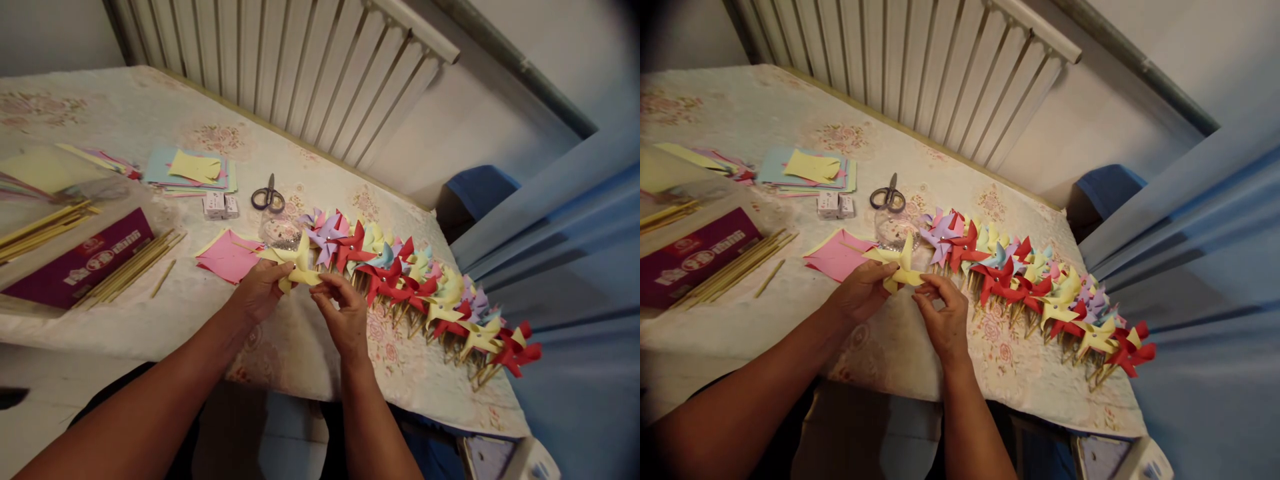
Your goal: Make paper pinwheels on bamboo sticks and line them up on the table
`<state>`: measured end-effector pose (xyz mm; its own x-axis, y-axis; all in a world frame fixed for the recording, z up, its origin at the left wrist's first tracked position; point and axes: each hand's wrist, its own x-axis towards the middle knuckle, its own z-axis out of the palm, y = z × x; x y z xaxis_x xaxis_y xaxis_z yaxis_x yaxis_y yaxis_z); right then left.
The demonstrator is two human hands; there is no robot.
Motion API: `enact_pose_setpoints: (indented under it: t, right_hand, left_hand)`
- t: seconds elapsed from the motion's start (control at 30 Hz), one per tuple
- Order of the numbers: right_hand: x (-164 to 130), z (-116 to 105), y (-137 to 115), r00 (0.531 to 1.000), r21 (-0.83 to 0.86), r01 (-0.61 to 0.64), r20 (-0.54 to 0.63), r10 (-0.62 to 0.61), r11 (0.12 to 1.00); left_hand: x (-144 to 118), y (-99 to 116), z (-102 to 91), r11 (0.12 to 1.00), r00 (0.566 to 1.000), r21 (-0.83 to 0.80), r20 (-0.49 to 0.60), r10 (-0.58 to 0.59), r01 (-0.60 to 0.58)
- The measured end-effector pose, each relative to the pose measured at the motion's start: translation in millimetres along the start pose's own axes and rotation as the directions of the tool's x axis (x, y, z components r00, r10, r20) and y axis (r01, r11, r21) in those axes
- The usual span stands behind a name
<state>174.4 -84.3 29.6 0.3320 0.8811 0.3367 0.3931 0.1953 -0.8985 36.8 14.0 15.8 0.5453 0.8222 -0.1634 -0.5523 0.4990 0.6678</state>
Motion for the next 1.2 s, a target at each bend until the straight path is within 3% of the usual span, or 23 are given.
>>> enact_pose_setpoints:
  t: [0.3, 0.63, 0.87, 1.07, 1.2]
  right_hand:
    - [-1.1, 8.0, -0.7, 0.997, -0.123, 0.067, -0.031, -0.072, 0.990]
    - [-0.7, 2.0, 6.5, 0.997, -0.056, -0.003, -0.078, -0.001, 0.998]
    - [5.7, -17.5, 1.5, 0.996, -0.031, 0.021, -0.086, -0.023, 0.999]
    - [10.2, -40.1, 1.1, 0.988, -0.079, 0.038, -0.146, -0.049, 0.996]
    - [11.5, -52.5, 2.2, 0.984, -0.079, 0.037, -0.170, -0.050, 0.996]
  left_hand:
    - [-1.4, -2.2, 0.4, 1.000, 0.998, 0.020, 0.054, -0.016, 0.015]
    - [-1.5, -4.0, -0.5, 0.999, 0.996, 0.038, 0.076, -0.036, 0.033]
    - [-2.3, -2.3, -2.3, 0.999, 0.995, -0.027, 0.097, 0.024, -0.022]
    - [-4.0, 4.4, -5.7, 0.995, 1.000, -0.099, -0.006, -0.012, 0.011]
    - [-4.2, 10.1, -4.7, 0.991, 1.000, -0.130, -0.008, -0.015, 0.014]
